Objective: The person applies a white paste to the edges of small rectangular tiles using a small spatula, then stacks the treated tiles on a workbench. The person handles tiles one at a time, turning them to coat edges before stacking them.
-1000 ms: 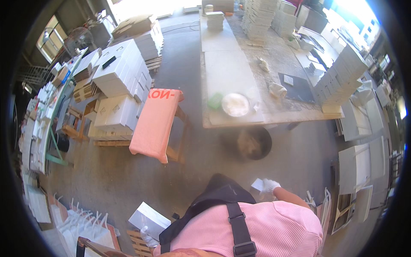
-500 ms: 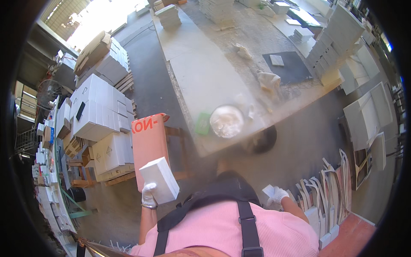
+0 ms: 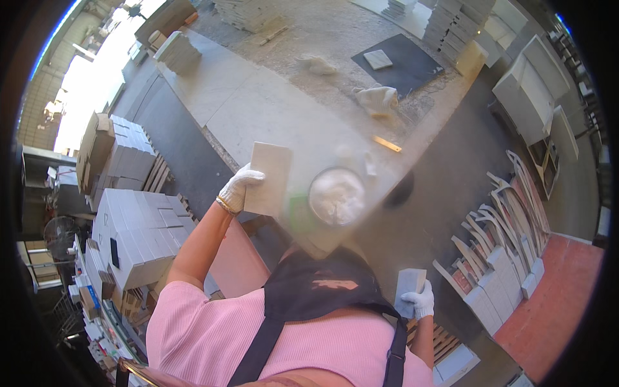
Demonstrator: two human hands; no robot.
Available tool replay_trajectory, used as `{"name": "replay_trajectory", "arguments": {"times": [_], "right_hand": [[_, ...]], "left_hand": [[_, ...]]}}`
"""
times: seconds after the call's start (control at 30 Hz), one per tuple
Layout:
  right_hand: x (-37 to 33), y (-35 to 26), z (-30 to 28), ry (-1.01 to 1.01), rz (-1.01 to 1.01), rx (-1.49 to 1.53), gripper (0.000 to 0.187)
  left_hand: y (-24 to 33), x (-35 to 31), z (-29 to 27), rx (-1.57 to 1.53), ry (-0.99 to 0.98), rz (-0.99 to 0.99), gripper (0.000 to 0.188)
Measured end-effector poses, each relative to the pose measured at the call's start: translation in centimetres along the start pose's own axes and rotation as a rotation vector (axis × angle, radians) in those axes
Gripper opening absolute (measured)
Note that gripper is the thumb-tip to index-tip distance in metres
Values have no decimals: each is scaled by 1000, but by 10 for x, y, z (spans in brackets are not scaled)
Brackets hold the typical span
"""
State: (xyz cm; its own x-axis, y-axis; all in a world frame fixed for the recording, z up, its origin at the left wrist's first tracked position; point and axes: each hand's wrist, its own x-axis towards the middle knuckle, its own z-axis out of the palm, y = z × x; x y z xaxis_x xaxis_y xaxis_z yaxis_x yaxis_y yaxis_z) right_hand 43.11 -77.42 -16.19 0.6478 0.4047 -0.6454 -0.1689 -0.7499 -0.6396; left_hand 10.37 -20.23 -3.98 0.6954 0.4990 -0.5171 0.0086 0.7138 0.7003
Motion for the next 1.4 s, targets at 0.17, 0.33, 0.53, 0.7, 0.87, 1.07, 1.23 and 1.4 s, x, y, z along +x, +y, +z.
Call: {"name": "replay_trajectory", "arguments": {"times": [0.17,0.33,0.53,0.7,0.87,1.07,1.23,1.4], "right_hand": [[-95,-8,49,180,143,555,68],[-153,-32,93,255,53,833,73],[-169,-60,111,293,-29,859,79],[-161,-106,116,264,-160,931,85],[-160,-172,118,186,-238,932,88],[-150,-256,156,144,-298,973,83],[-115,-335,213,-2,-179,1141,73],[-78,-414,276,-285,-168,1196,84]], "left_hand": [[19,61,-2,169,-95,-148,41],[19,79,8,238,-174,-249,32],[19,89,0,428,-255,-187,33],[35,81,3,691,-154,-172,47],[59,83,7,1200,-184,-143,44],[74,100,-33,1050,-282,-127,56],[66,104,-86,583,-51,-153,60],[57,96,-119,509,10,-111,60]]}}
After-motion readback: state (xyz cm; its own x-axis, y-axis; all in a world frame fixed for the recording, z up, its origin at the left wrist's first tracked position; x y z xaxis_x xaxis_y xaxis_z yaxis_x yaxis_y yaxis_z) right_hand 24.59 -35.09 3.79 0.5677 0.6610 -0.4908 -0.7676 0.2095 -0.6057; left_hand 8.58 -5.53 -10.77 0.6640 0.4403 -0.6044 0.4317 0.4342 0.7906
